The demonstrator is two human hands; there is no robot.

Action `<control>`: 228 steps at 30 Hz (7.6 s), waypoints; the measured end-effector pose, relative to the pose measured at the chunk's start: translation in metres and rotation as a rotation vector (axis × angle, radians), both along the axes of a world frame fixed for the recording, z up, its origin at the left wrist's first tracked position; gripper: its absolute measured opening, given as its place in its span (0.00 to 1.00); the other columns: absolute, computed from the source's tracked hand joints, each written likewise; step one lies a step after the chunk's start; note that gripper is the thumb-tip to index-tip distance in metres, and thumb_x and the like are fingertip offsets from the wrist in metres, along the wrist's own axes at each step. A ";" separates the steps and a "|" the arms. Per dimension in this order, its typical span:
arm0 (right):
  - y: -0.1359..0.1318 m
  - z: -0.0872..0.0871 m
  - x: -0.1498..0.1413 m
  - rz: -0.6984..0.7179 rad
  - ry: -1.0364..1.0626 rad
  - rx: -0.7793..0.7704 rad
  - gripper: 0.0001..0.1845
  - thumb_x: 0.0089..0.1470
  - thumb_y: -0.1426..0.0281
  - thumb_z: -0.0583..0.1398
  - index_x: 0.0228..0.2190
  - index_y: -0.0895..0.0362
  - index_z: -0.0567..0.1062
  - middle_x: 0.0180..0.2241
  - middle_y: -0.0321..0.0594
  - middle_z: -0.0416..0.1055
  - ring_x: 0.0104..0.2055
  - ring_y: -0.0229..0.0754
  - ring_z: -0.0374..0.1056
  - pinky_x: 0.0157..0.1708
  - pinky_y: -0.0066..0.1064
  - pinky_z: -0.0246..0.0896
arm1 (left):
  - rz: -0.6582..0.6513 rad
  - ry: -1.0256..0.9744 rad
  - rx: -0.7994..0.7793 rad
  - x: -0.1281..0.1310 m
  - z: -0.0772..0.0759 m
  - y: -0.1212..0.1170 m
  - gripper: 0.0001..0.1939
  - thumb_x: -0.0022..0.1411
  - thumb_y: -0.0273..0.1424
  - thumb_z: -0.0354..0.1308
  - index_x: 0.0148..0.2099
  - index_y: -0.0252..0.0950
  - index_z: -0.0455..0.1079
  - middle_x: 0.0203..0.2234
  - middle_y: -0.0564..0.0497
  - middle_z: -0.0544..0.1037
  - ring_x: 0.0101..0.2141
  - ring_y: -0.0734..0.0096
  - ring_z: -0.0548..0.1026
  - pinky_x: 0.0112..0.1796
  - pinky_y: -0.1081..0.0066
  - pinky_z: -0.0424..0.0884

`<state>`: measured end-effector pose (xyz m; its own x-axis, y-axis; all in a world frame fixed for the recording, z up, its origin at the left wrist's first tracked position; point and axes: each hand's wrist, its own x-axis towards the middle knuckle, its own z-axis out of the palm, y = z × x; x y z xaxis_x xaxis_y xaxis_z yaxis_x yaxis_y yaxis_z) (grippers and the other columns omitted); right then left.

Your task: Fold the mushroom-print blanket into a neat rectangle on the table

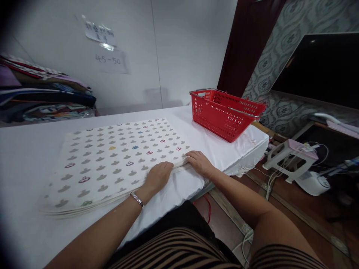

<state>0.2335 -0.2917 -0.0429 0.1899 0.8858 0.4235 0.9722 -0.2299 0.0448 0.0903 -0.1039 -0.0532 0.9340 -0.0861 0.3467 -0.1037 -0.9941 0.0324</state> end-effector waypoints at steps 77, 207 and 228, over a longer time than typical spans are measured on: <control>-0.007 0.002 0.002 0.067 -0.034 -0.038 0.09 0.59 0.71 0.55 0.32 0.56 0.75 0.34 0.42 0.70 0.37 0.41 0.61 0.37 0.33 0.50 | -0.124 -0.057 0.180 0.019 0.000 -0.015 0.05 0.64 0.25 0.49 0.36 0.35 0.65 0.31 0.49 0.70 0.35 0.63 0.67 0.34 0.65 0.61; -0.043 -0.001 0.013 -0.039 -0.029 -0.257 0.14 0.60 0.75 0.48 0.41 0.60 0.72 0.37 0.46 0.69 0.38 0.43 0.60 0.38 0.33 0.54 | -0.117 0.108 0.144 0.008 0.009 -0.020 0.10 0.62 0.22 0.45 0.43 0.33 0.65 0.35 0.45 0.70 0.38 0.62 0.68 0.36 0.65 0.65; -0.042 -0.003 0.015 -0.321 0.730 -0.041 0.14 0.59 0.67 0.51 0.39 0.57 0.75 0.40 0.43 0.71 0.41 0.41 0.67 0.41 0.32 0.63 | -0.135 0.118 0.134 0.001 0.009 -0.028 0.08 0.62 0.21 0.47 0.40 0.34 0.66 0.37 0.46 0.70 0.38 0.62 0.66 0.36 0.65 0.63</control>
